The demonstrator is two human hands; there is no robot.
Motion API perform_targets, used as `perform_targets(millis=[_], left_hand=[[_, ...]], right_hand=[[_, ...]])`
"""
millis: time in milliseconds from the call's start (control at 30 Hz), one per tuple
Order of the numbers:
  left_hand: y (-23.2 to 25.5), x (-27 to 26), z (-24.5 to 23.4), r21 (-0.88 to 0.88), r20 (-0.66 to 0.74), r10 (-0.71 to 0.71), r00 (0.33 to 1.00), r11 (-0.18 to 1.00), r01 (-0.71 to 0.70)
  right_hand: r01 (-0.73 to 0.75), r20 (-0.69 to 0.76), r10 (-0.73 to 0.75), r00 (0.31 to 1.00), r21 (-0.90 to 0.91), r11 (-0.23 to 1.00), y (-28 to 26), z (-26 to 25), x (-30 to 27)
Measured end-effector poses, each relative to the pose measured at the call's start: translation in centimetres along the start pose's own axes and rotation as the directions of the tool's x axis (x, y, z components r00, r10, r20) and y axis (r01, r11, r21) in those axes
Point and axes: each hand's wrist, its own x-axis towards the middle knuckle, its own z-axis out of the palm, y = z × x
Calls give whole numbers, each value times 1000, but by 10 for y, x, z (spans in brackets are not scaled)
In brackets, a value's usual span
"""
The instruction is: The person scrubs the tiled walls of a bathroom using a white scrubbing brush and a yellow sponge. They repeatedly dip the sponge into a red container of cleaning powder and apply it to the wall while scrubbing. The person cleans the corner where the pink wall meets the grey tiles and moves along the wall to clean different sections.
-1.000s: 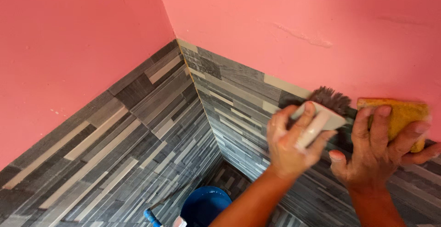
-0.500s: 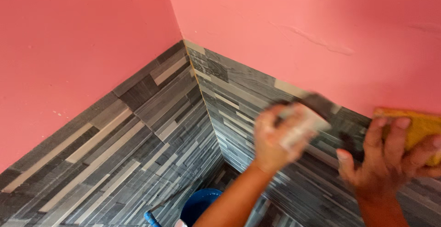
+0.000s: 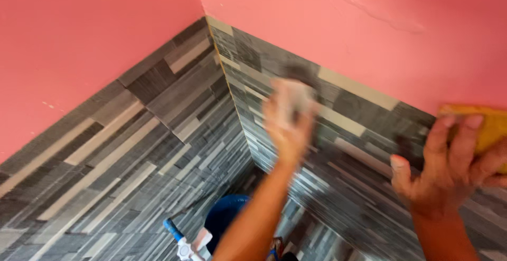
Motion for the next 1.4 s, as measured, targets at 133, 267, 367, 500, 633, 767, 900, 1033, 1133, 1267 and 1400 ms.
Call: perform_targets(millis=[133,267,367,500,633,767,900,1033,1133,1267,1400], left_hand=[[86,-81,21,-64,216,137,967,990,-126],[120,-136,28,-34,514,288,808,948,-316],[110,-158,44,-561,437,-67,897,759,330],[81,-140,64,-782,454,-759,468,-87,618],[67,-109,47,62,-112,-478,871,872,486],[110,-174,70,-42,-13,-248,969,968,247],[144,-240,73,-18,275,-33,961,999,40],[103,-213,65,-54,116,-272,955,959,280],[45,-159,52,-180,-120,-673,729,737,651],[22,-140,38,62,-132,-491,861,863,501],[23,-165,31,26,-59,-521,852,852,523]], right_hand=[[-26,40,28,999,-49,998,5,-18,-11],[59,-32,-56,998,109,992,36,-45,-23],[52,-13,-51,999,94,994,68,-59,-42],[-48,153,47,987,1,999,99,-64,-73],[-60,215,27,976,148,987,117,-63,-88],[-78,350,87,933,-40,996,117,-61,-96],[-157,355,113,928,98,983,107,-53,-93],[-155,299,92,950,196,968,88,-49,-86],[-7,472,-18,882,50,999,71,-44,-64],[327,392,-285,875,-44,944,42,-45,-8],[704,289,-646,707,-383,598,19,-63,34]])
